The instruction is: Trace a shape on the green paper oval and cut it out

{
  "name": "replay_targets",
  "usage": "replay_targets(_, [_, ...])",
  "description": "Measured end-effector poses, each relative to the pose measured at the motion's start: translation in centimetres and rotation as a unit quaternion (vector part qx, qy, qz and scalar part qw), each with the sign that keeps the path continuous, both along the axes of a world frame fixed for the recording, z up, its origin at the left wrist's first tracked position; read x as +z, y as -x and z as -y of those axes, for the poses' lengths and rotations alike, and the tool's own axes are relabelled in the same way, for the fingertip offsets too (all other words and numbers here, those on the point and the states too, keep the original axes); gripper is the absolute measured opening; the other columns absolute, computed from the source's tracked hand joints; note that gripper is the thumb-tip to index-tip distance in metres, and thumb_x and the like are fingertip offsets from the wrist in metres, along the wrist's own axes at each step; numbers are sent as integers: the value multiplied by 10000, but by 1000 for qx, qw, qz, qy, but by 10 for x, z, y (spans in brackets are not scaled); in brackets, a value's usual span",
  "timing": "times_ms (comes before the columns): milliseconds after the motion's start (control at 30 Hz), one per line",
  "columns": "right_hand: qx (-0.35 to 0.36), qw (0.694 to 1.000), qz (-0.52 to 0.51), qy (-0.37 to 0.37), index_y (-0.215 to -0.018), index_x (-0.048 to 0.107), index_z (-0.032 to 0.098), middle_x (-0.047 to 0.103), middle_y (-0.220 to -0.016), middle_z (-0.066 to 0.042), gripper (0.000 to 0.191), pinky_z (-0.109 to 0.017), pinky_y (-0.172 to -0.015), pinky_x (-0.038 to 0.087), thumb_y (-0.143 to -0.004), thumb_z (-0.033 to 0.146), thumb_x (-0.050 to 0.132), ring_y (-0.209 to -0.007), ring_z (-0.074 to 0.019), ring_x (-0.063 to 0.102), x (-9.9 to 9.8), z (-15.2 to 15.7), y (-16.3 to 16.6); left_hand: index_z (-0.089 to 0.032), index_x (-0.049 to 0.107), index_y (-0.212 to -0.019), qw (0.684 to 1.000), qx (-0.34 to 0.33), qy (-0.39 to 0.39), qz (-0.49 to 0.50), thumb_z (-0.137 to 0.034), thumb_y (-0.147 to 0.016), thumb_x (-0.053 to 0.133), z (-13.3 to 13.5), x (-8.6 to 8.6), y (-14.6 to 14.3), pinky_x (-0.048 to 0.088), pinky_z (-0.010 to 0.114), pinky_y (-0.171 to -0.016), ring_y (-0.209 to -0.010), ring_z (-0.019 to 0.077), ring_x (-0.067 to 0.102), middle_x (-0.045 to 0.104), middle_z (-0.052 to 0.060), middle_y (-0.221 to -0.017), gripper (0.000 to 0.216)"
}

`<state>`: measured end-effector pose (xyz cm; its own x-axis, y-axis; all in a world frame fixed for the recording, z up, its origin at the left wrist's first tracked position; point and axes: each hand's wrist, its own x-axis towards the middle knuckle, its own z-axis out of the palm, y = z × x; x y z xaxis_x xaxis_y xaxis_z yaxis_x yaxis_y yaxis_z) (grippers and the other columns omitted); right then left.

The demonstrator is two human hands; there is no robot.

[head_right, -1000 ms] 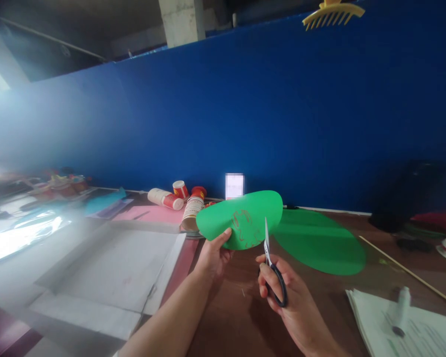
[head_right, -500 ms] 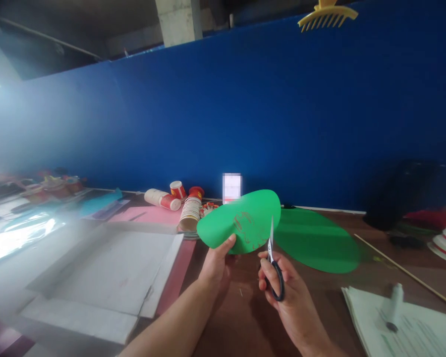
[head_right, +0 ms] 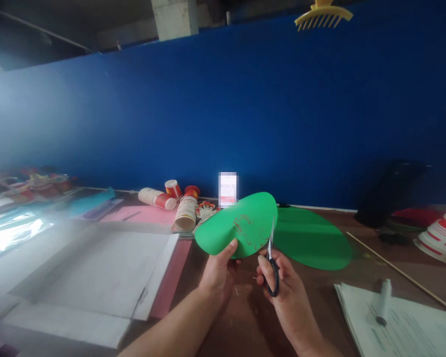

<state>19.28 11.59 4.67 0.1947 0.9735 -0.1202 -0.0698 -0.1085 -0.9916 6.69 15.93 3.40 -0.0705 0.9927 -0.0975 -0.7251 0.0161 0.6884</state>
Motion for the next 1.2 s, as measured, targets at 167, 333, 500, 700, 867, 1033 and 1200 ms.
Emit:
replay_targets(167, [-10,1000,7,-2,-982,618,289,596,-738,44,426,-230,-566,411,-769,641,727,-690,-152,537,1,1,0,-179,726,-1151,1000,3,8,18,-363,-647,900,2,5,0,522,336,-835,-1061,293,679,739,106,-1161,564])
replay_targets(333, [-17,1000,17,-4,-1004,635,278,603,-752,25,460,-249,-569,419,-757,655,727,-687,-167,552,2,2,0,-175,729,-1140,1000,9,12,18,-358,-610,917,0,7,0,519,324,-809,-1026,282,686,743,110,-1149,592])
replay_targets(500, [-2,1000,7,-1,-1029,624,274,588,-741,32,484,-232,-553,393,-752,654,739,-681,-151,525,5,1,0,-179,730,-1149,1000,2,8,11,-367,-623,911,-5,4,4,480,263,-659,-894,212,692,752,92,-1136,587])
replay_targets(700, [-1,1000,0,-1,-1030,633,281,584,-713,35,506,-228,-525,366,-716,658,757,-648,-145,516,7,2,2,-179,743,-1095,1000,8,14,21,-321,-542,942,-9,14,9,510,282,-706,-918,239,699,763,82,-1031,604])
replay_targets(867, [27,999,10,-16,-991,655,308,576,-660,33,376,-250,-511,356,-774,609,721,-621,-161,503,8,3,0,-153,733,-1063,1000,-2,17,3,-309,-553,934,-15,15,18,445,239,-547,-724,167,662,755,81,-1008,570])
replay_targets(1033, [39,999,3,-9,-966,662,300,565,-635,35,380,-245,-493,313,-750,602,744,-587,-149,479,10,2,0,-156,730,-1081,1000,-22,11,4,-278,-548,935,-24,14,29,448,218,-533,-721,149,664,755,81,-1022,585])
replay_targets(1200, [60,998,-2,-10,-995,653,297,560,-628,42,379,-239,-496,289,-777,596,734,-583,-137,462,9,4,0,-158,718,-1106,999,-44,10,7,-235,-565,922,-29,16,37,471,213,-539,-754,160,685,752,104,-1088,583])
